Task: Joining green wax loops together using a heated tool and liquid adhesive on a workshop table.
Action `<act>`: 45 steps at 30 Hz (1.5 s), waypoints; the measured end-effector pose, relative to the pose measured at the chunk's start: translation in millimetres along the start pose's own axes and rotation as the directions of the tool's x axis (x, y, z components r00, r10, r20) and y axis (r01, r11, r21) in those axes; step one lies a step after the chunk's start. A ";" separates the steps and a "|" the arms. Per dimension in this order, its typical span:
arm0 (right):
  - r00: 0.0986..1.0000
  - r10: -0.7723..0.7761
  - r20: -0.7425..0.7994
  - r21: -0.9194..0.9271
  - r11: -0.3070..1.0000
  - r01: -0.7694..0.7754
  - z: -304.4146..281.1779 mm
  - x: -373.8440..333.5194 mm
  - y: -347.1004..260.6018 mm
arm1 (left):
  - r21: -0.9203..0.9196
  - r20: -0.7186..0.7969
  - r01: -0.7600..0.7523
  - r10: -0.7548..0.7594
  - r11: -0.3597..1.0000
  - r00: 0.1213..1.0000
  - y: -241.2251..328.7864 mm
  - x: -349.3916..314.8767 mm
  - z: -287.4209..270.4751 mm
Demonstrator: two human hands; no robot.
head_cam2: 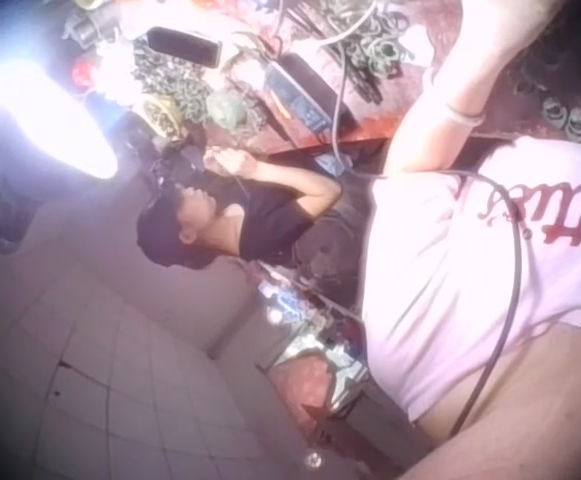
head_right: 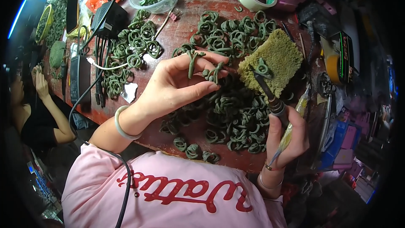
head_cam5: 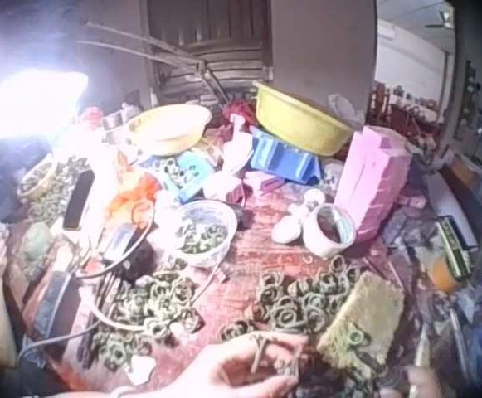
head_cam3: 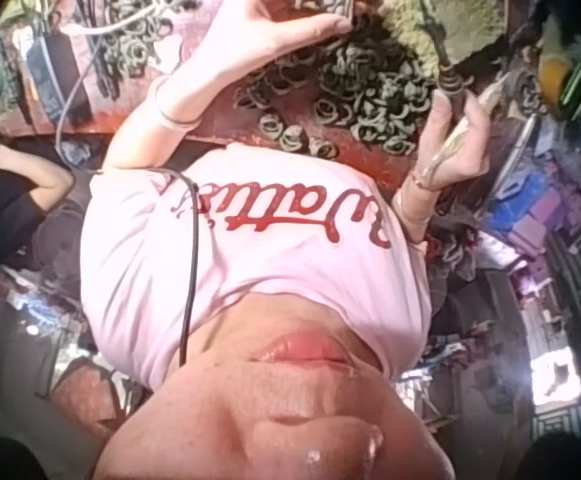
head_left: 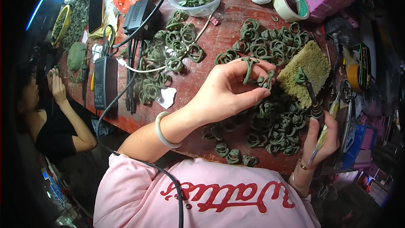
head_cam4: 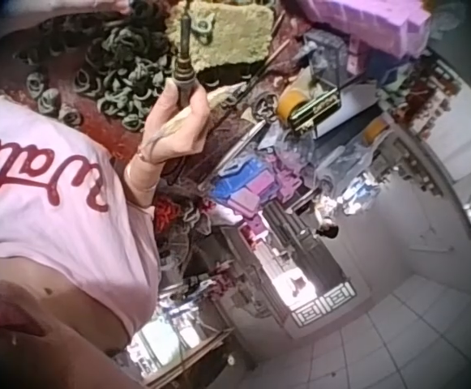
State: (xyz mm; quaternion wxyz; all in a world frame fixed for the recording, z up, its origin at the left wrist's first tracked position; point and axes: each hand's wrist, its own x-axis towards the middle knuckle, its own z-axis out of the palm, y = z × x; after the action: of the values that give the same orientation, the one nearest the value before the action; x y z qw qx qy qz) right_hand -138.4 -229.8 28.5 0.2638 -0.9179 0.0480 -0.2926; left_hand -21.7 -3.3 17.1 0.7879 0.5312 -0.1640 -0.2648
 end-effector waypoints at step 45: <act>0.992 -0.076 0.100 0.052 0.996 0.071 4.4 -0.5 -6.3 | -0.028 0.060 0.027 -0.025 0.999 0.998 -4.7 0.3 1.0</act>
State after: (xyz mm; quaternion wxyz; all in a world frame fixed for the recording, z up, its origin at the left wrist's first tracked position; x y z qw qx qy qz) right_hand -136.7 -222.4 28.4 0.2772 -0.9261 -0.0066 -0.2559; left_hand -23.1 -5.7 13.2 0.7867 0.5138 -0.1765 -0.2931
